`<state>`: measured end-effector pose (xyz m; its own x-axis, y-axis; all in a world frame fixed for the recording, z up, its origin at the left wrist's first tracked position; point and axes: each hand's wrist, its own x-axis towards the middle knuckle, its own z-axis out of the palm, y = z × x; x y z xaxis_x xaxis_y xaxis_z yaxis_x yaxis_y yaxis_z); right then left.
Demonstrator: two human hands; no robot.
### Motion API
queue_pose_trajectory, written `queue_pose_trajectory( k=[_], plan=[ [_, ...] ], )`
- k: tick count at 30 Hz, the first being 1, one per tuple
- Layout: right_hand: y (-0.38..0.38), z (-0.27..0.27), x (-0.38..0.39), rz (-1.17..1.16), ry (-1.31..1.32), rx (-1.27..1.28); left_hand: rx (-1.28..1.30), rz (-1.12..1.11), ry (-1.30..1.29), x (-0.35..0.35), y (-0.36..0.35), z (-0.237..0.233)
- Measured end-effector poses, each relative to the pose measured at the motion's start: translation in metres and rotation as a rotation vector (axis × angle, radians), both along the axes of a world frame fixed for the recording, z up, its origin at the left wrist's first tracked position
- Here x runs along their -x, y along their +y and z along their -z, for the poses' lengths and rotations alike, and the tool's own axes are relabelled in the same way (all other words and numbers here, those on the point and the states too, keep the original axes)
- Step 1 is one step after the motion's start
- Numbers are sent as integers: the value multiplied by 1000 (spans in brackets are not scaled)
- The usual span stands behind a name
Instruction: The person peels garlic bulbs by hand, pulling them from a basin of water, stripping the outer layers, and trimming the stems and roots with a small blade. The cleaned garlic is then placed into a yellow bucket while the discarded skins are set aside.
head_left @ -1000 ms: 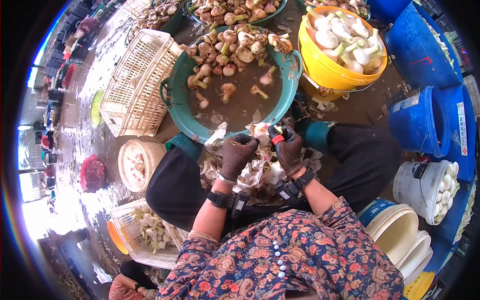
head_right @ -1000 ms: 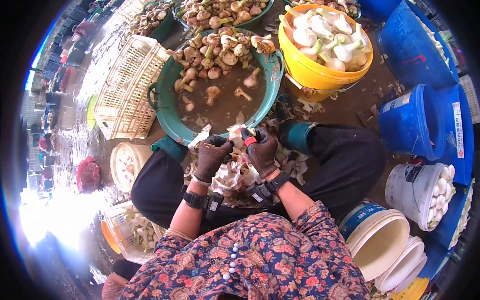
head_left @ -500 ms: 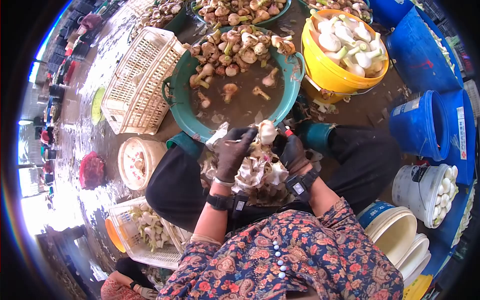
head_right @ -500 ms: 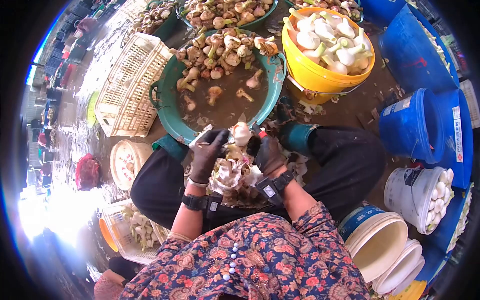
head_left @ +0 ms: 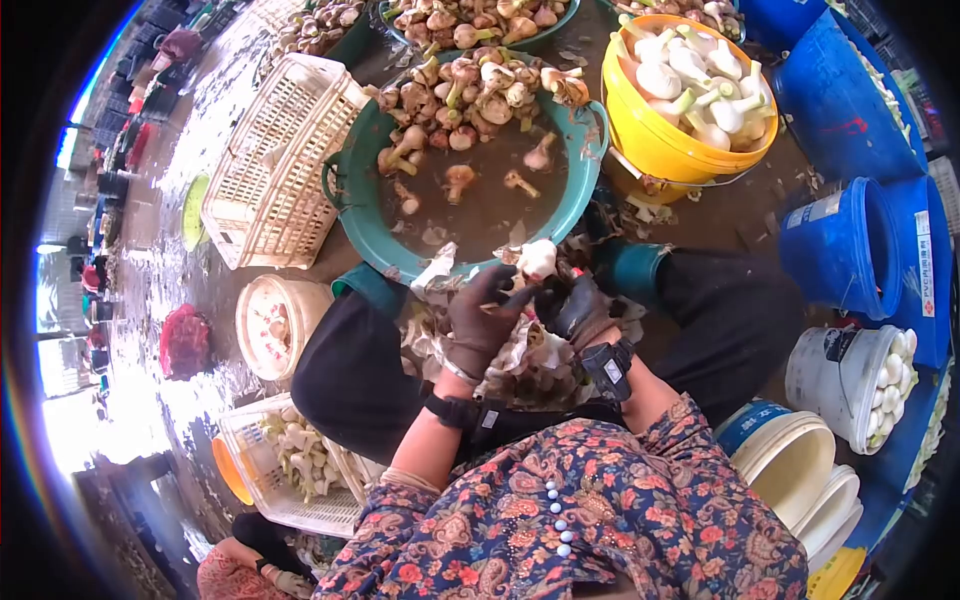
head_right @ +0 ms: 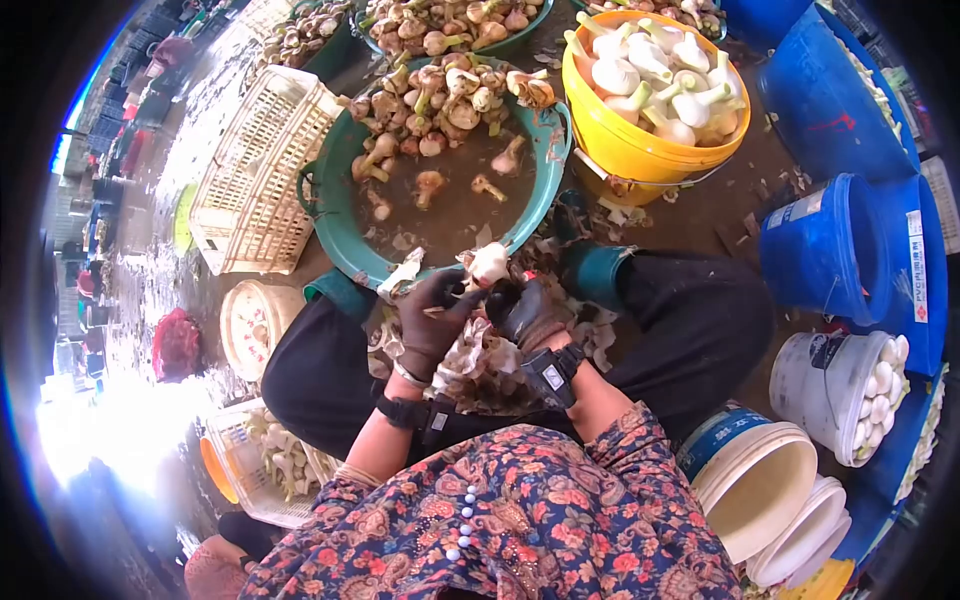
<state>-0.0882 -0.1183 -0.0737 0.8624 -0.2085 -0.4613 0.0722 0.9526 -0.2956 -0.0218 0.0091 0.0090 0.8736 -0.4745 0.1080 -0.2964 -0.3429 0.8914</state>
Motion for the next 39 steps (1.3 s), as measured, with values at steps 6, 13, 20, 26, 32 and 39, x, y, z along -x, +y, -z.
queue_pose_trajectory(
  k=[6, 13, 20, 26, 32, 39],
  plan=[
    [-6, 23, 3, -22, 117, -499, -198, 58, -261, 0, -7, -8],
    [2, -29, 2, -126, 148, -305, -321, -185, -89, -45, 16, 38],
    [-2, -11, -2, -86, 207, -424, -340, -81, 66, -50, 44, 39],
    [-9, -43, -2, -287, 160, 299, 232, 250, 640, -19, 9, -13],
    [-14, -51, -9, -236, 195, 218, 803, -110, 1131, -91, 32, 33],
    [-15, -31, -18, -236, 199, 102, 696, 75, 293, -252, 41, 7]
  ],
)
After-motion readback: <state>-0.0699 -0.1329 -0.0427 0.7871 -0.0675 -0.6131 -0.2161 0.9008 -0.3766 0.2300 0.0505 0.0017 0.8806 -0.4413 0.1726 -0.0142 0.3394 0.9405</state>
